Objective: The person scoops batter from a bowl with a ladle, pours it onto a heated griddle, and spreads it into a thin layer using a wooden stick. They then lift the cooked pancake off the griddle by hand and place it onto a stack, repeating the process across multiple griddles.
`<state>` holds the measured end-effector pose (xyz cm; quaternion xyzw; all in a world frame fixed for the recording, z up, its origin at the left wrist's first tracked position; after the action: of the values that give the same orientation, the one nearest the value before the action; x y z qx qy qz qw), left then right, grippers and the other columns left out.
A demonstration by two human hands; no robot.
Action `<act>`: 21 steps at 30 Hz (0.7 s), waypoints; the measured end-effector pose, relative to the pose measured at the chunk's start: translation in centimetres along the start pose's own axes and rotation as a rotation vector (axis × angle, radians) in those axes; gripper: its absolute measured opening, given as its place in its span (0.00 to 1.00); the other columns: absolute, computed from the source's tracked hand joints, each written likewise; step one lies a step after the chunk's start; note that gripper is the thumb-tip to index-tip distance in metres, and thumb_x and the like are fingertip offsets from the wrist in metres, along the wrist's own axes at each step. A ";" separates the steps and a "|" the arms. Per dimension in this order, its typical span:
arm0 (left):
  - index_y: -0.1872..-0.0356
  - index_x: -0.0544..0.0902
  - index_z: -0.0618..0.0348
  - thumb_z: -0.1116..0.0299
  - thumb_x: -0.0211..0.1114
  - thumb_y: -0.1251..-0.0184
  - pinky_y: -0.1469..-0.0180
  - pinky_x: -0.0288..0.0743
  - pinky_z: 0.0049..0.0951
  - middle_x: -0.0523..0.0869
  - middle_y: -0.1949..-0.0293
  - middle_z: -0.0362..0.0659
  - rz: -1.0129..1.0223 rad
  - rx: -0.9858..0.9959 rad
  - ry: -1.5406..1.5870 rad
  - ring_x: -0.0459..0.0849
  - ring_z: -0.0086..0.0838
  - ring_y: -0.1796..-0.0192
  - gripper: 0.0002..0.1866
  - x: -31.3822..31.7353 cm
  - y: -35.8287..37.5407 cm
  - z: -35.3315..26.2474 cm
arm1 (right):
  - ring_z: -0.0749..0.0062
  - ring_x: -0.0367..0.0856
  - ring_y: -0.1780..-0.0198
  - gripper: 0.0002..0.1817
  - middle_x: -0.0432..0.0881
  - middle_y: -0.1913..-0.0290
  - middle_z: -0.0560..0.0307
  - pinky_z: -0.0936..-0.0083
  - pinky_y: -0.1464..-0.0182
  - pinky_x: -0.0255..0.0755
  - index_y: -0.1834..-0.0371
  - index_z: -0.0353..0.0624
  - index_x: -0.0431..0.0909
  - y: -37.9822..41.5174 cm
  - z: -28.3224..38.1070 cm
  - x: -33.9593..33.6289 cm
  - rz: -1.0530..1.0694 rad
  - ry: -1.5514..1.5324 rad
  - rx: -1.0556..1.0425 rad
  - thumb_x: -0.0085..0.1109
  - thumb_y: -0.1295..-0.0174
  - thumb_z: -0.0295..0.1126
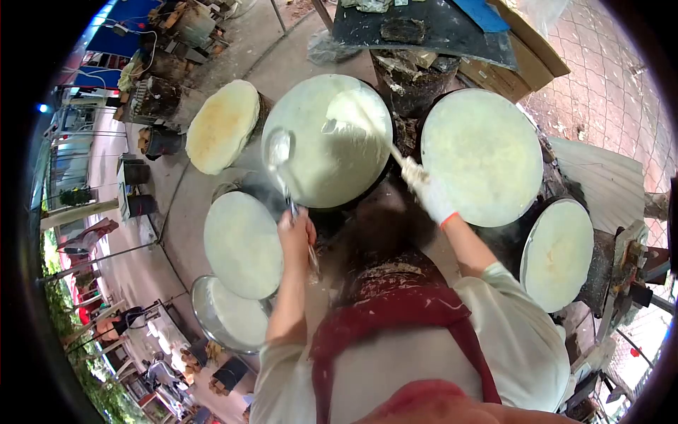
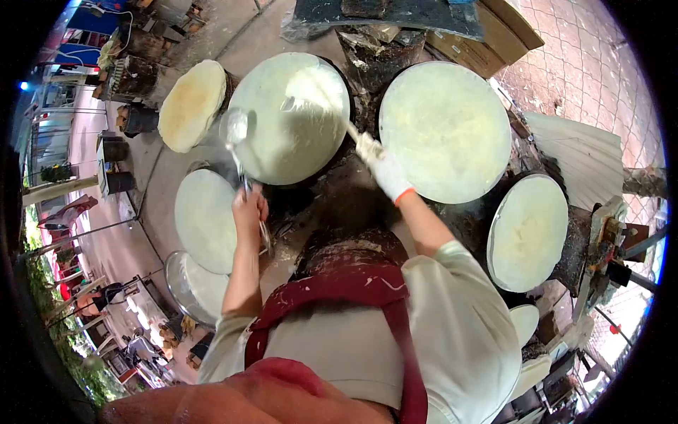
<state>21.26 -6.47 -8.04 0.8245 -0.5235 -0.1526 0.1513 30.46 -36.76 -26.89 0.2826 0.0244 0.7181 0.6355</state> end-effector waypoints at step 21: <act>0.67 0.72 0.60 0.67 0.50 0.29 0.75 0.62 0.25 0.65 0.80 0.31 0.386 -0.407 0.207 0.63 0.18 0.83 0.08 2.6 -7.1 1.8 | 0.81 0.76 0.61 0.15 0.83 0.59 0.61 0.85 0.55 0.70 0.48 0.36 0.80 5.2 1.8 7.5 -0.102 0.238 -0.011 0.57 0.32 0.34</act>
<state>27.39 -6.16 -12.81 0.6735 -0.6111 -0.1381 0.3924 26.36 -31.40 -20.49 0.1904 0.1099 0.7134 0.6654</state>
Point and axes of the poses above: each hand's wrist, its own y-axis away from the middle knuckle, its own x-axis out of the palm, z = x × y, the point moved 7 cm from there along -y, towards the middle knuckle
